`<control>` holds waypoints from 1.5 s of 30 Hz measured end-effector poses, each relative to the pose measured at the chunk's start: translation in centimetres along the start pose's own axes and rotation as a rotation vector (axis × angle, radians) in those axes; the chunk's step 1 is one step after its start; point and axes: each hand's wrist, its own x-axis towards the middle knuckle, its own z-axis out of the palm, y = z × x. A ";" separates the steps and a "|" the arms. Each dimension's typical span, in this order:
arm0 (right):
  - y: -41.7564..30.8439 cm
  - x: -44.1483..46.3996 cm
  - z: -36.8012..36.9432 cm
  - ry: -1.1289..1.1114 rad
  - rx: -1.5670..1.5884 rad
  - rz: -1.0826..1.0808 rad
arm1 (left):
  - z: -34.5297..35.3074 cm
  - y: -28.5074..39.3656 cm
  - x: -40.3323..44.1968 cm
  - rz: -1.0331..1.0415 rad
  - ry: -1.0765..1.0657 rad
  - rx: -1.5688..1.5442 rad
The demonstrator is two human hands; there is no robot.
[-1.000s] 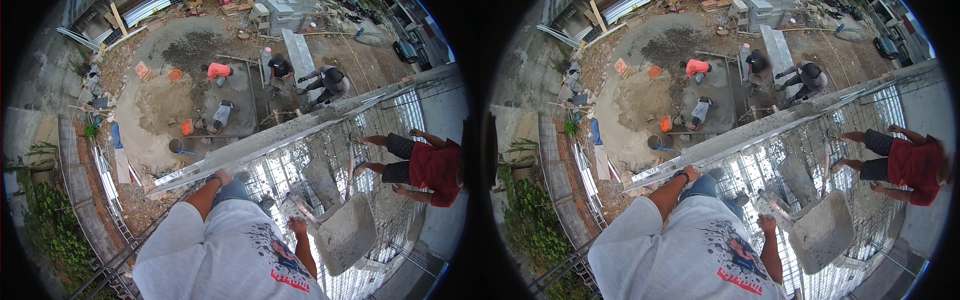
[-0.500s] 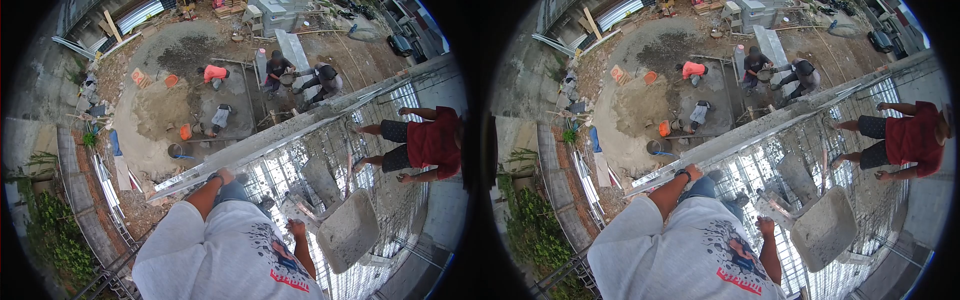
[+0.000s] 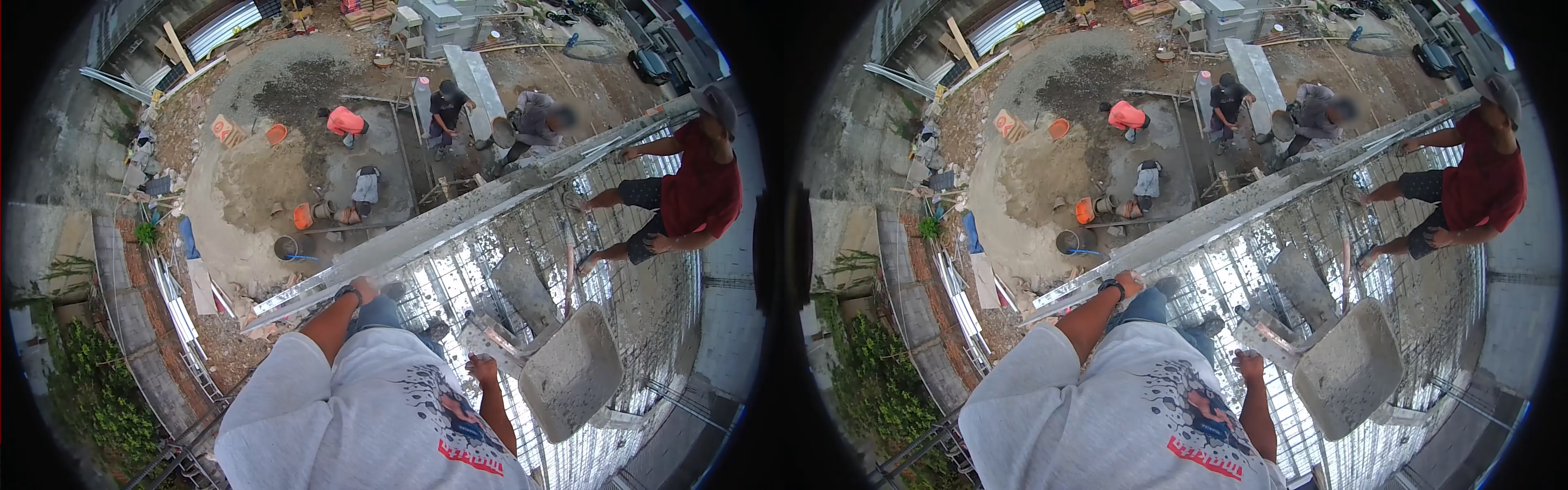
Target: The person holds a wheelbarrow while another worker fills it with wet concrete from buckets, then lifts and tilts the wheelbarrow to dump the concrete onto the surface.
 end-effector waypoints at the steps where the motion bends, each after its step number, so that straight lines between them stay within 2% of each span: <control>1: 0.0 0.0 0.0 0.000 -0.001 0.002 | 0.1 -0.2 0.2 0.010 -0.001 0.002; 10: 0.2 0.2 0.0 -0.015 0.007 -0.016 | 1.3 -1.2 1.7 0.010 -0.068 -0.070; 16: 0.4 0.0 0.0 -0.010 0.000 -0.011 | 0.1 0.4 0.4 0.049 -0.067 0.016; 22: 0.7 0.1 0.1 -0.016 -0.027 -0.013 | 1.3 -0.7 2.1 -0.018 -0.093 -0.058; 31: 0.7 0.3 0.4 -0.012 -0.015 -0.006 | -0.3 1.0 0.9 0.067 -0.082 0.120; 45: 0.7 0.4 0.4 0.011 -0.022 0.002 | 0.3 0.8 1.8 0.041 -0.110 0.098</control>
